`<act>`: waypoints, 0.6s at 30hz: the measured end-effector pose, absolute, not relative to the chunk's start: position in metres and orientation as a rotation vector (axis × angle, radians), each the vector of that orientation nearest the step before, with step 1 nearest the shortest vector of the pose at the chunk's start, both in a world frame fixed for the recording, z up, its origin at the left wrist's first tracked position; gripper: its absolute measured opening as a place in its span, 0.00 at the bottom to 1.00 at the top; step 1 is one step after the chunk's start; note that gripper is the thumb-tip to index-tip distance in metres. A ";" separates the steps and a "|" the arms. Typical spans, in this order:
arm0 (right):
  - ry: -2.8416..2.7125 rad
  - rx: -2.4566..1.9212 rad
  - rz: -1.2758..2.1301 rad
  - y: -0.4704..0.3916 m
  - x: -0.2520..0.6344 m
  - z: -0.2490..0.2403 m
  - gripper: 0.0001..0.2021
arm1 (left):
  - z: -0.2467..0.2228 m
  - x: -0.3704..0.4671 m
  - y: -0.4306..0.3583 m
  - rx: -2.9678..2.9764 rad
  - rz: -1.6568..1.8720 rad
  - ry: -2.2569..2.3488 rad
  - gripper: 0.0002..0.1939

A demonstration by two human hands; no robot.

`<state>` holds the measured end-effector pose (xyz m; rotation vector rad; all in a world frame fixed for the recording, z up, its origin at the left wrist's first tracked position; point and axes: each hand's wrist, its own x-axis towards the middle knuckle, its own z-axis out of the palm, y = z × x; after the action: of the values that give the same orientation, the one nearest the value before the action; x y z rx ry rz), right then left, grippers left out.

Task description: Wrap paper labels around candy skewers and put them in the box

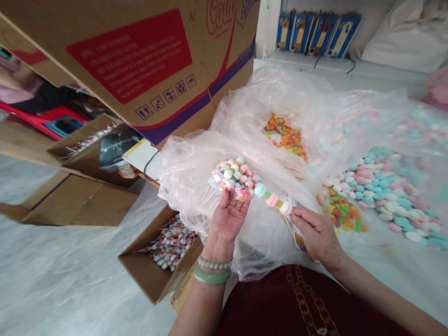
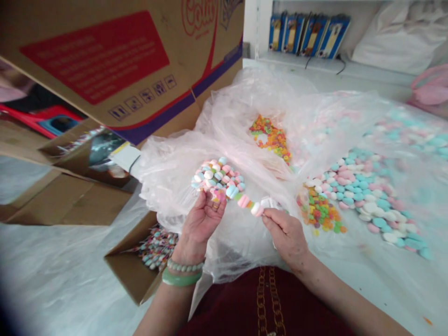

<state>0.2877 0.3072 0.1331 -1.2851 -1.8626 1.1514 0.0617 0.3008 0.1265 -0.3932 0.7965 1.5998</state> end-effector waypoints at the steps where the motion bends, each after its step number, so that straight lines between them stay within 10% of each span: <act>1: -1.897 -1.267 1.118 0.305 0.288 0.131 0.11 | 0.127 0.062 0.301 -0.374 1.593 0.781 0.19; 18: -2.258 -0.998 0.060 0.297 0.291 0.139 0.08 | 0.134 0.066 0.296 -0.031 1.708 0.889 0.13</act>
<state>0.2905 0.2973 0.1387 -0.9979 -2.2577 0.0599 0.0663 0.2962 0.1344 -0.0308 0.8895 1.7080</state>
